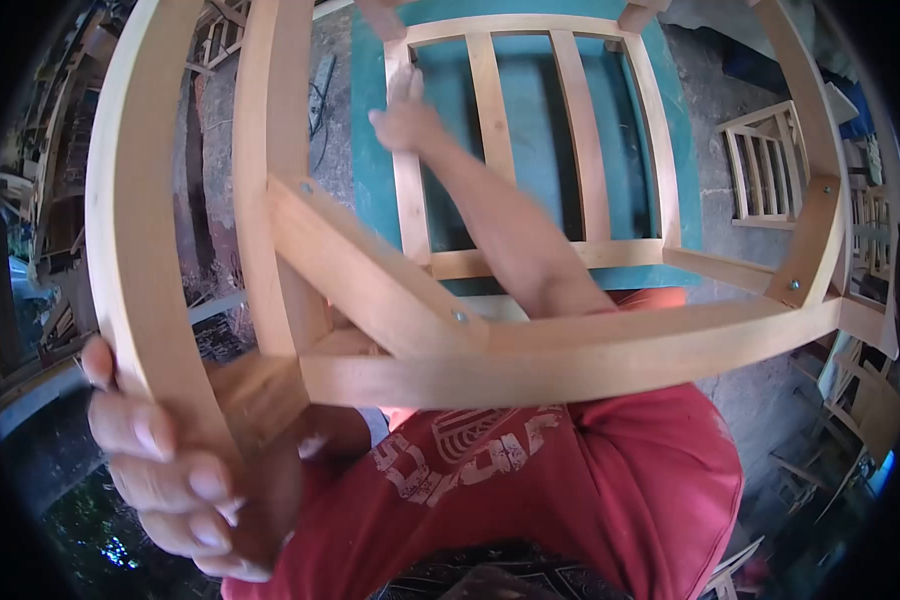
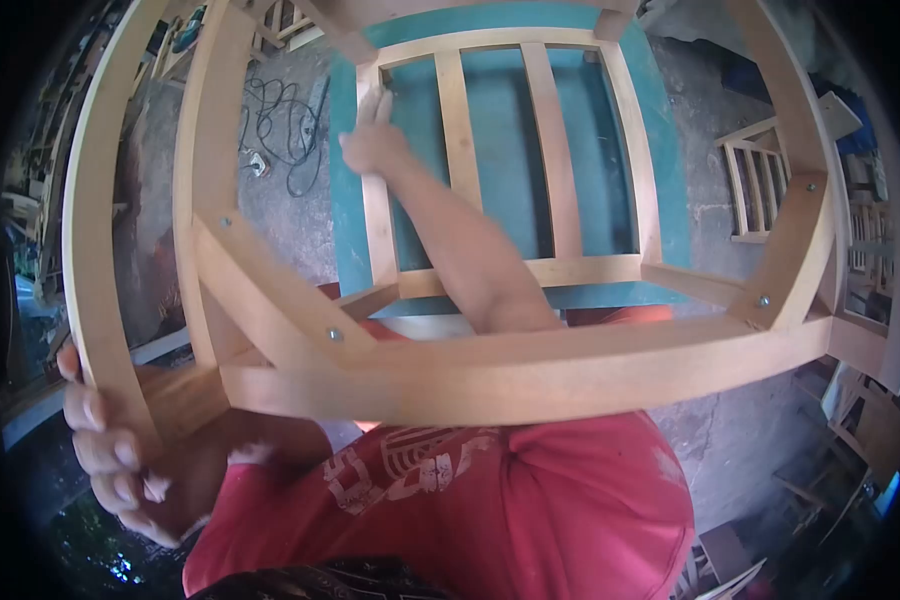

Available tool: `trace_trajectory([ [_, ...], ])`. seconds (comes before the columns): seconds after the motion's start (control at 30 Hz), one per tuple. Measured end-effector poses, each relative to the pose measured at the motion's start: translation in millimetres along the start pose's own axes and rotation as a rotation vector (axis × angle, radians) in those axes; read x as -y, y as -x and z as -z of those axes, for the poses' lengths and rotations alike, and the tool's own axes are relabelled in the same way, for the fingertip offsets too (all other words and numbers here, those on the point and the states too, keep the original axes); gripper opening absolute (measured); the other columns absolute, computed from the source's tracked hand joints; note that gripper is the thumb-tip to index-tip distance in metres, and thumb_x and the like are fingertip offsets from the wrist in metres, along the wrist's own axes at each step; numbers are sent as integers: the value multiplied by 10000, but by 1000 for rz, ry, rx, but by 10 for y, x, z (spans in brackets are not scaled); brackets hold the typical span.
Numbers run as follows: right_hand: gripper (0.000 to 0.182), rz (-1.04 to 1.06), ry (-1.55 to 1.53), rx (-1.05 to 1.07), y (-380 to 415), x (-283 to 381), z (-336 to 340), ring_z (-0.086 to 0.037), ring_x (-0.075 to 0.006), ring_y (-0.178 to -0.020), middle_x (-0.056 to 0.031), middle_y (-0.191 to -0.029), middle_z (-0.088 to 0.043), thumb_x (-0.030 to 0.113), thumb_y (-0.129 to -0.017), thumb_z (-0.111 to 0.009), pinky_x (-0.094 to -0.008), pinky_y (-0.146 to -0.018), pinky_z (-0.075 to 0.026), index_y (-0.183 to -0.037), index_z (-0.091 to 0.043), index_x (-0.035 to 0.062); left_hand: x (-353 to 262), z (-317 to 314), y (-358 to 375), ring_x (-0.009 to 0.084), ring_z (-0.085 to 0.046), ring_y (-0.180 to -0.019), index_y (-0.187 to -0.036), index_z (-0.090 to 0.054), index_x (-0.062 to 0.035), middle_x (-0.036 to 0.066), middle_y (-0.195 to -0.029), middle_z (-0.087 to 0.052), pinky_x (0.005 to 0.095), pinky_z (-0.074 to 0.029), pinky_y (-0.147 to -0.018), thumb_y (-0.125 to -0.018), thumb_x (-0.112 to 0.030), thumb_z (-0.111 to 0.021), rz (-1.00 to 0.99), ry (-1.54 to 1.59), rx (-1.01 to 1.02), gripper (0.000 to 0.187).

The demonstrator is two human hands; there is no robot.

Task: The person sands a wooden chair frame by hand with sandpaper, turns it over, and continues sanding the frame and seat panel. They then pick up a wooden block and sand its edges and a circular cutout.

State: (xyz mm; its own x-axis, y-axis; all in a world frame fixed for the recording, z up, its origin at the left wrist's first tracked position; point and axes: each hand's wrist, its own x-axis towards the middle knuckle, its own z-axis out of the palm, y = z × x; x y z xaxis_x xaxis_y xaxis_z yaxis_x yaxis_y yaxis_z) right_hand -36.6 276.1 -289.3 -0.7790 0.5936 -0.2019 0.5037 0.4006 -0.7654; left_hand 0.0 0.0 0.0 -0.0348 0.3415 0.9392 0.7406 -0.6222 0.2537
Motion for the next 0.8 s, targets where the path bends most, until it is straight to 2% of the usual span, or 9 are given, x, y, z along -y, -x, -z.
trace_trajectory([
  [0.13,1020,102,8,-25,1126,-245,-391,-392,-551,-1434,-328,-1691,92,208,-970,-595,-467,-1170,-403,-1605,167,-29,-65,-311,-269,432,-675,-1039,-1071,-708,-60,134,-1007,-692,749,-416,-1055,-943,-332,-387,-34,-166,-87,439],
  [0.2,804,-13,-184,48,1399,-34,-200,-504,-509,-1354,-302,-1673,-211,116,-951,-570,-465,-1104,-462,-1633,-159,2,158,-219,-319,449,-698,-1021,-1104,-682,30,213,-962,-683,741,-498,-999,-952,-261,-349,-180,-209,-62,468],
  [0.3,682,26,-134,50,1560,-30,162,-547,-486,-1305,-278,-1596,-338,105,-946,-567,-472,-1078,-477,-1564,-294,15,369,-76,-373,447,-702,-1040,-1109,-668,64,261,-1014,-709,670,-531,-1016,-950,-253,-439,-66,-180,0,423],
  [0.43,494,155,3,48,1643,-436,505,-632,-439,-1207,-230,-1440,-592,81,-935,-562,-486,-1025,-507,-1427,-565,40,442,-824,-129,422,-611,-1235,-1361,-524,60,298,-1325,-619,582,-496,-1074,-958,-314,-495,225,-146,-669,551],
  [0.47,494,151,10,48,1713,-514,623,-632,-439,-1207,-230,-1440,-592,81,-935,-562,-486,-1025,-507,-1427,-565,40,463,-770,48,410,-585,-1275,-1366,-527,53,286,-1349,-611,567,-460,-1106,-965,-335,-501,306,-41,-610,558],
  [0.53,250,445,222,-206,1917,-623,744,-702,-368,-1052,-160,-1106,-756,105,-930,-570,-507,-944,-533,-1099,-749,61,545,-599,814,354,-551,-1308,-1394,-500,42,238,-1375,-585,511,-424,-1120,-971,-333,-557,524,144,-611,568],
  [0.57,250,429,219,-207,2023,-632,674,-702,-368,-1052,-160,-1106,-756,105,-930,-570,-507,-944,-533,-1099,-749,61,550,-562,1249,311,-542,-1301,-1417,-471,39,202,-1377,-568,469,-425,-1101,-969,-310,-606,683,216,-668,584],
  [0.63,378,408,407,42,2181,-617,525,-693,-364,-1037,-163,-1151,-735,88,-854,-538,-476,-885,-545,-1178,-730,118,439,-864,1543,304,-597,-1213,-1404,-471,34,194,-1303,-600,461,-453,-1065,-983,-366,-649,874,-7,-434,607],
  [0.8,226,182,614,251,2007,-161,214,-728,-308,-1003,-135,-1047,-767,194,-942,-590,-454,-847,-568,-1030,-793,143,437,-1028,1517,270,-680,-970,-1304,-508,25,187,-1071,-677,425,-549,-901,-1005,-420,-636,781,99,-330,551],
])
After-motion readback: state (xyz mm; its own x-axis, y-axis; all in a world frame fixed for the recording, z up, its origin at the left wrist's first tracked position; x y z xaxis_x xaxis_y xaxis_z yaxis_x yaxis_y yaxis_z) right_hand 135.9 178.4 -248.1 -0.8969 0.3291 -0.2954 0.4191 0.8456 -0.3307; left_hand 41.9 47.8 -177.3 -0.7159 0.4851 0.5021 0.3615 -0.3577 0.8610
